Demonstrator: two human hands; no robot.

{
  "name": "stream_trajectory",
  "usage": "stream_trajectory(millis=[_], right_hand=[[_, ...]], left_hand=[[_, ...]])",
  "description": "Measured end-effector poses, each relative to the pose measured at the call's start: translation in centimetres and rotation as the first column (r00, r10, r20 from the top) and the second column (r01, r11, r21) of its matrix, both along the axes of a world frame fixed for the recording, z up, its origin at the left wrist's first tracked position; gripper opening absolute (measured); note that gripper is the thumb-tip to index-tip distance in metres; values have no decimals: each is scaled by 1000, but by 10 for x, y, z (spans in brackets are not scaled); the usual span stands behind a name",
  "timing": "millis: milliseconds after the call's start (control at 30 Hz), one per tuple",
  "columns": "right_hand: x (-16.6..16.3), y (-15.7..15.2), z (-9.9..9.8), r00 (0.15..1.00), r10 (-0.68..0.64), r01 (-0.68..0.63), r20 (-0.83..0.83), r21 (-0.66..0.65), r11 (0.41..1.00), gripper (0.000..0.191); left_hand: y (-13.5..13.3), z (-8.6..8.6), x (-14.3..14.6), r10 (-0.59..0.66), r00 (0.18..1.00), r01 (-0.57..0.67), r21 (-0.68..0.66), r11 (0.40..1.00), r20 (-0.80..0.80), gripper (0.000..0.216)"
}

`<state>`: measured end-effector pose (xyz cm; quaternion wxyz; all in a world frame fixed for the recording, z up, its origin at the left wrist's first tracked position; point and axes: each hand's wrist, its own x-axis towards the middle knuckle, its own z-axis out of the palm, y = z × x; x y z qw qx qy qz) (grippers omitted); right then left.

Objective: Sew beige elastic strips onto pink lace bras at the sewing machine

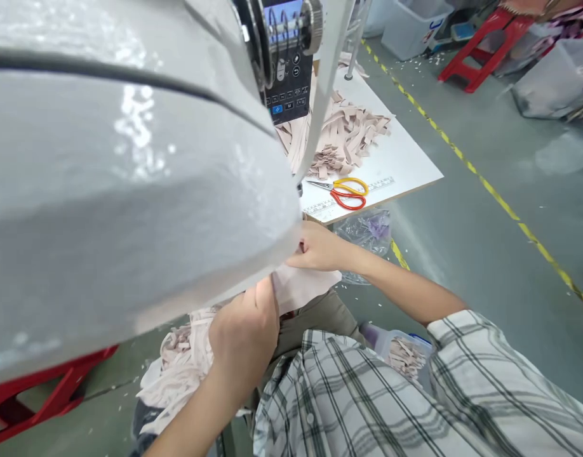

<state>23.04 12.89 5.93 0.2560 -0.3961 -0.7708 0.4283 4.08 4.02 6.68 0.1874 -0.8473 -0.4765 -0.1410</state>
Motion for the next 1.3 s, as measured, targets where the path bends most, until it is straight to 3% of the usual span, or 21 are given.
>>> stream_trajectory(millis=[467, 633, 700, 800, 867, 900, 1067, 1133, 1200, 1300], right_hand=[[1, -4, -16, 990, -32, 37, -137, 36, 999, 35], [-7, -10, -22, 989, -24, 36, -144, 83, 996, 31], [-8, -13, -27, 983, -48, 66, -177, 101, 993, 32], [-5, -20, -38, 971, -124, 152, -205, 125, 980, 38], [-1, -28, -42, 970, -186, 209, -159, 140, 968, 35], [0, -34, -43, 972, -205, 220, -118, 133, 966, 30], [-3, -90, -25, 992, -120, 119, -23, -48, 992, 28], [-12, -117, -14, 994, -42, 25, -101, -169, 985, 29], [-27, -138, -8, 975, -2, -72, -223, -323, 944, 33], [-64, -147, -15, 919, 14, -226, -394, -495, 839, 37]], left_hand=[[-1, -8, -8, 22, 995, -18, -43, 999, 98, 19], [-7, -15, -18, 153, 962, -109, -199, 974, 225, 25], [-10, -19, -20, 241, 899, -109, -346, 932, 366, 27], [-14, -19, -24, 424, 682, -54, -537, 842, 596, 29], [-14, -16, -30, 512, 541, 36, -626, 779, 668, 32], [-13, -14, -33, 545, 510, 93, -672, 734, 666, 33], [-10, -8, -48, 571, 586, 409, -818, 404, 575, 42], [-16, -9, -52, 581, 534, 564, -771, 297, 615, 40], [-26, -9, -60, 645, 408, 659, -697, 281, 646, 40], [-45, -4, -87, 721, 207, 576, -678, 456, 661, 40]])
